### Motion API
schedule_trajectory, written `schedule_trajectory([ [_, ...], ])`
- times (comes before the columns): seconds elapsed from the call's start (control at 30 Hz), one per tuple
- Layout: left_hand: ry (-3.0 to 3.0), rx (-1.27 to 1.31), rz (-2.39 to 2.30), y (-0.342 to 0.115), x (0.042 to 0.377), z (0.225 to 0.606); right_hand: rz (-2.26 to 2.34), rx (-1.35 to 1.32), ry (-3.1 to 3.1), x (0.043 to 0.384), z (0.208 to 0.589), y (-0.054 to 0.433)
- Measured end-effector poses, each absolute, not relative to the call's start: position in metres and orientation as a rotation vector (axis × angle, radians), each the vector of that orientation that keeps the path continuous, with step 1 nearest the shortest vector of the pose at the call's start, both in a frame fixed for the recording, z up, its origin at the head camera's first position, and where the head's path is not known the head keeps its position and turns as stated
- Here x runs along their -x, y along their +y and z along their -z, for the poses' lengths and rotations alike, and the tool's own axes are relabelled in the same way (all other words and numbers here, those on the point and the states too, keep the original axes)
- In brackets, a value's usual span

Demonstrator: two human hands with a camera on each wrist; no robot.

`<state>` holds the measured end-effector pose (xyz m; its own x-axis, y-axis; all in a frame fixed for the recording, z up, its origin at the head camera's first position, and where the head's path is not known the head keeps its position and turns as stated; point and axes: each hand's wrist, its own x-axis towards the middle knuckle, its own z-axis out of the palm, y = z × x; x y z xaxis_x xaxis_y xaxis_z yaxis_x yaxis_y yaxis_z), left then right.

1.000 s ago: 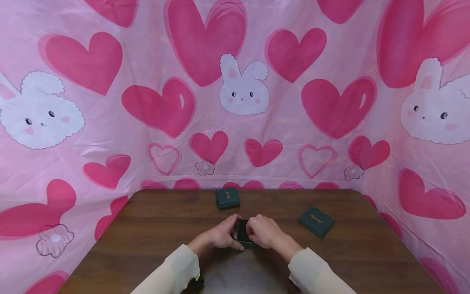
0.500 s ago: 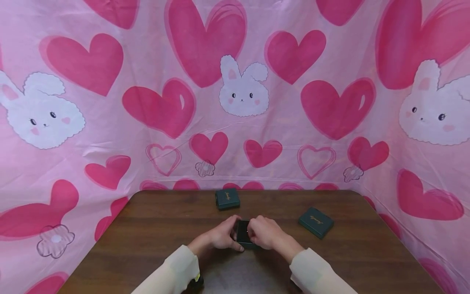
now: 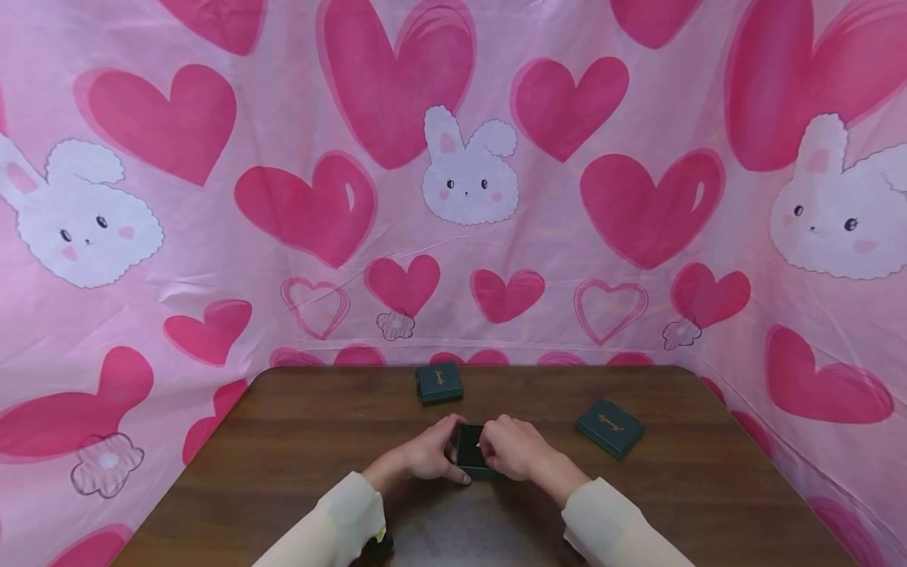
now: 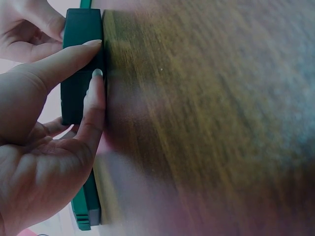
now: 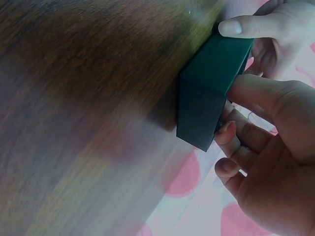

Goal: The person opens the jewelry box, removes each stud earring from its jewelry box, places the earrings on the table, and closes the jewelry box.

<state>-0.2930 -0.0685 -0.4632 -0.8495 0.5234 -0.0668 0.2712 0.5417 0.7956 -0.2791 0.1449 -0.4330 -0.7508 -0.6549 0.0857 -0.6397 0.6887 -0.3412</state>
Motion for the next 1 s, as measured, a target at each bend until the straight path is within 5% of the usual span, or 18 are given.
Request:
schedule_trajectory([
  [1.0, 2.472, -0.636, -1.215, -0.069, 0.294, 0.466, 0.643, 0.999, 2.889, 0.274, 0.422, 0.160],
])
